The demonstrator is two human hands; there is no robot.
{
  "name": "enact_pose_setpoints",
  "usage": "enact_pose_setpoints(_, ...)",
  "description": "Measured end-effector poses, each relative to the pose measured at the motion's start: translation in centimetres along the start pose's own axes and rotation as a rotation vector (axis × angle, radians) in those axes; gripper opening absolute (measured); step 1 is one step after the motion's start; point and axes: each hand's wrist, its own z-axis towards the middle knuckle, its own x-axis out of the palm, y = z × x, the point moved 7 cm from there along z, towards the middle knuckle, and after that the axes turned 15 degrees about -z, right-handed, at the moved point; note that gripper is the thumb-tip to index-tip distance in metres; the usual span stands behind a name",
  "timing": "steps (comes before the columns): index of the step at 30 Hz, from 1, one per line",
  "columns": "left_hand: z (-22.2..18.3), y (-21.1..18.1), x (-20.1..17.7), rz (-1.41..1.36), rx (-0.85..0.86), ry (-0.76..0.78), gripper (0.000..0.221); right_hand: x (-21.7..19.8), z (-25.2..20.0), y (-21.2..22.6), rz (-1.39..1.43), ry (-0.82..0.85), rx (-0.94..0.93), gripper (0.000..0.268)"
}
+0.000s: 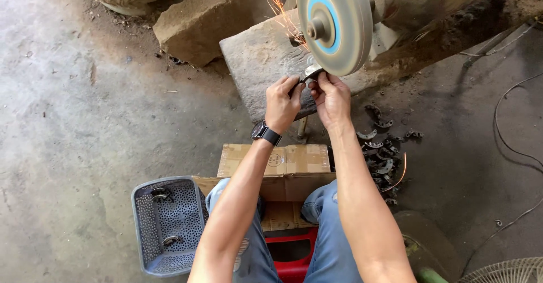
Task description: Grinding the edges of motorcycle brake shoes on a bench grinder.
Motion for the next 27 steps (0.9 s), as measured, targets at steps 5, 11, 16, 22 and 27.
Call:
enact_pose_setpoints(5,0.4,0.3,1.4,-0.032,0.009,-0.007,0.015,-1.2,0.3,0.2,0.024,-0.04,-0.014,0.018)
enact_pose_setpoints(11,0.4,0.3,0.2,0.001,0.015,-0.01,0.013,-1.0,0.9,-1.0,0.048,-0.077,-0.005,0.017)
enact_pose_setpoints(16,0.0,0.7,-3.0,0.029,0.004,-0.006,0.016,2.8,-0.8,-0.1,-0.079,0.056,0.041,0.017)
enact_pose_setpoints(22,-0.2,1.0,-0.3,0.033,-0.009,0.061,0.015,0.0,-1.0,0.4,-0.058,0.001,0.043,0.017)
enact_pose_setpoints(27,-0.1,0.1,-0.1,0.005,0.015,0.052,0.016,0.0,-0.8,0.9,-0.115,-0.044,-0.045,0.016)
